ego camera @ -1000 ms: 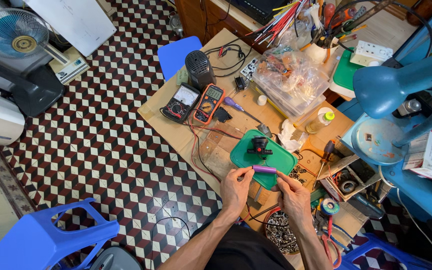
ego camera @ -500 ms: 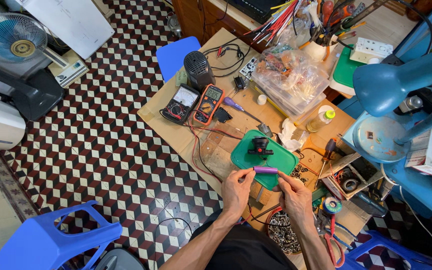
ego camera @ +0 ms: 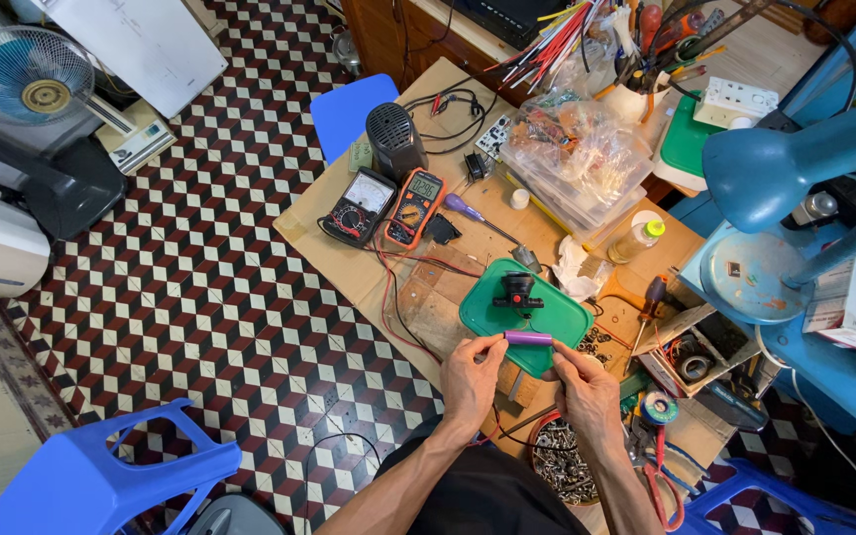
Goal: The person retrieves a small black electronic component from a plastic bag and moves to a workbench. They use a screwdriver to open the component and then use a multimeter to test its electrical connections. The person continues to manipulate the component and test it with the multimeter probes.
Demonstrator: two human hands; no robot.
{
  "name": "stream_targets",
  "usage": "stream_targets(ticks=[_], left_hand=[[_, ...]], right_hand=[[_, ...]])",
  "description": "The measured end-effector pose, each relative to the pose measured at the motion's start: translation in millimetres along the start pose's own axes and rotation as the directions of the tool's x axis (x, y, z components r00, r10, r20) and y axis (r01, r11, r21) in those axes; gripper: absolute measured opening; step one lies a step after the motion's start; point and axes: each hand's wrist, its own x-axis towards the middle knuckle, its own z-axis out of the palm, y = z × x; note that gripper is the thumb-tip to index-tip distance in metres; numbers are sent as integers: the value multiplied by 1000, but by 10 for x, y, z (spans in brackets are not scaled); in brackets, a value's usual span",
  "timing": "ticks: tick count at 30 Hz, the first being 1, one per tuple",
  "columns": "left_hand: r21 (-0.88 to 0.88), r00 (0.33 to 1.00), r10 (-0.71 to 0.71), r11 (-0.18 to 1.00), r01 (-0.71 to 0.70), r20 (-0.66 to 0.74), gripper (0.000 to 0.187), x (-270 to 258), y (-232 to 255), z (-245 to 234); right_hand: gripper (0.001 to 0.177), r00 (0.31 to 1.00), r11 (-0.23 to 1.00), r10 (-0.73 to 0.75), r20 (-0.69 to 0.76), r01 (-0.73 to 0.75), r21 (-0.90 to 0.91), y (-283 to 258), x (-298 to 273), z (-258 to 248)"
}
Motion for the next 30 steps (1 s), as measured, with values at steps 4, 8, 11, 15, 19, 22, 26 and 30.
stream_targets(ticks=[4, 8, 11, 15, 19, 22, 26, 30], left_hand=[[-1, 1000, -1, 1000, 1, 0, 26, 1, -4, 4], [7, 1000, -6, 1000, 6, 1, 25, 5, -3, 4], [10, 1000, 14, 1000, -14, 0, 25, 12, -8, 6], [10, 1000, -3, 1000, 3, 1, 25, 12, -27, 10], [21, 1000, 28, 999, -27, -9, 25, 16, -30, 12], [35, 1000, 26, 999, -26, -8, 25, 10, -22, 6], [57, 1000, 17, 998, -17, -4, 25, 10, 4, -1], [47, 1000, 21, 999, -20, -4, 25, 4, 14, -8]], right_hand=[[38, 1000, 1000, -23, 8, 23, 12, 18, 7, -2], [38, 1000, 1000, -7, 0, 7, -2, 34, 6, -5], [38, 1000, 1000, -10, -1, 10, 8, 35, 22, 1], [38, 1000, 1000, -7, -5, 7, 1, 39, 24, 6], [37, 1000, 1000, 2, -8, -2, -9, 31, 16, 4], [37, 1000, 1000, 5, -3, -5, 11, 32, 20, 4], [38, 1000, 1000, -16, 9, 16, -7, 41, 24, -3], [39, 999, 999, -36, 16, 36, 1, 50, 22, -5]])
